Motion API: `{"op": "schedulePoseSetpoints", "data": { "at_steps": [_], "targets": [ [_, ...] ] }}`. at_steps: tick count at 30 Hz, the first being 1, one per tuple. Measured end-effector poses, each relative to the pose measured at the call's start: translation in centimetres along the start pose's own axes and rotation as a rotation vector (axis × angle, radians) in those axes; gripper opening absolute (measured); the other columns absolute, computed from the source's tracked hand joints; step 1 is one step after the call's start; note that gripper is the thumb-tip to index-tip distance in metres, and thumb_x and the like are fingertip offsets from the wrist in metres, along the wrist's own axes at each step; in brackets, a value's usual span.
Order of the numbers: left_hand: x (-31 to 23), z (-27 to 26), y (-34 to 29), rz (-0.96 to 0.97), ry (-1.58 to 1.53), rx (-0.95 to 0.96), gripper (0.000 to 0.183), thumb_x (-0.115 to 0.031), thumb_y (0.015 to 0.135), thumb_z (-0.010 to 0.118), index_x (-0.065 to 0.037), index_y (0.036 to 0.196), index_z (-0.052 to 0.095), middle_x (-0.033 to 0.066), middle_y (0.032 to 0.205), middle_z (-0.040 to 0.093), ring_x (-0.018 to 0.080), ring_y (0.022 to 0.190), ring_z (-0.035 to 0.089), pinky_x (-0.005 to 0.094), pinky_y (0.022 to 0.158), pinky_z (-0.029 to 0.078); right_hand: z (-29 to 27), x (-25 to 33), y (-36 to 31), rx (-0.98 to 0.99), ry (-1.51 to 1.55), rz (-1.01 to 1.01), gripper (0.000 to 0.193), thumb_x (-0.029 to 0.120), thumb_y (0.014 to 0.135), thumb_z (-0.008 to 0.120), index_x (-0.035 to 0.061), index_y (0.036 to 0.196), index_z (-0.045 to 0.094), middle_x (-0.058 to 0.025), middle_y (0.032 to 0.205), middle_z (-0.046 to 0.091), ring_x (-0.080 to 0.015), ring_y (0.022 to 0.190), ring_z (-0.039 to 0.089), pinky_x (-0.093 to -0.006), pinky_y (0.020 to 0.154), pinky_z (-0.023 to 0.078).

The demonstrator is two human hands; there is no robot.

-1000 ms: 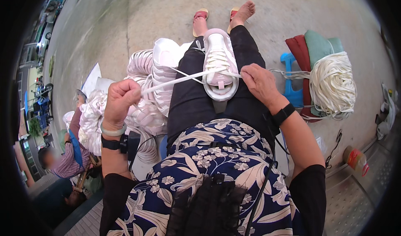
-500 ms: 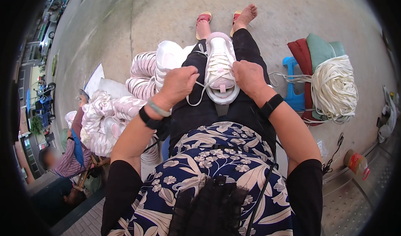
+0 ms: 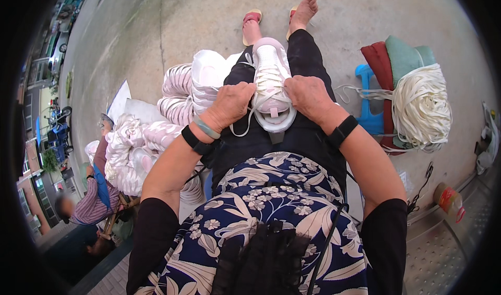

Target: Insert and thread laces into a new pair of shoes.

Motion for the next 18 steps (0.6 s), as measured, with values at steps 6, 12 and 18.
{"op": "schedulePoseSetpoints", "data": {
  "at_steps": [6, 12, 18],
  "targets": [
    [0.8, 0.5, 0.5, 0.109, -0.018, -0.039, 0.007, -0.006, 0.075, 0.052, -0.004, 0.083, 0.051, 0.0116, 0.067, 0.053, 0.0301, 0.058, 0.058, 0.0368, 0.049, 0.047, 0.4, -0.1, 0.4, -0.015, -0.064, -0.073, 0.012, 0.015, 0.081, 0.050, 0.0059, 0.074, 0.055, -0.0130, 0.069, 0.058, -0.0309, 0.063, 0.058, -0.0400, 0.058, 0.043],
    [0.2, 0.0, 1.3, 0.114, 0.029, -0.096, 0.006, -0.009, 0.074, 0.054, -0.005, 0.074, 0.049, 0.0107, 0.065, 0.052, 0.0268, 0.054, 0.056, 0.0349, 0.046, 0.046, 0.4, 0.1, 1.3, -0.118, -0.186, -0.195, 0.009, 0.017, 0.073, 0.058, 0.0090, 0.071, 0.054, -0.0081, 0.066, 0.057, -0.0256, 0.060, 0.055, -0.0349, 0.060, 0.039],
    [-1.0, -1.1, 4.5, 0.177, 0.125, -0.147, 0.009, -0.013, 0.073, 0.056, -0.006, 0.067, 0.053, 0.0122, 0.062, 0.055, 0.0290, 0.056, 0.060, 0.0365, 0.049, 0.048, -0.4, 0.2, 2.8, -0.094, -0.266, -0.321, 0.012, 0.018, 0.070, 0.060, 0.0091, 0.068, 0.052, -0.0087, 0.065, 0.057, -0.0250, 0.061, 0.055, -0.0355, 0.060, 0.039]
  ]
}}
Point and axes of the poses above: each hand's wrist, its own y-axis towards the middle knuckle, its own z-axis out of the palm, x = y × z, the point moved 2 cm from there along y, towards the middle knuckle
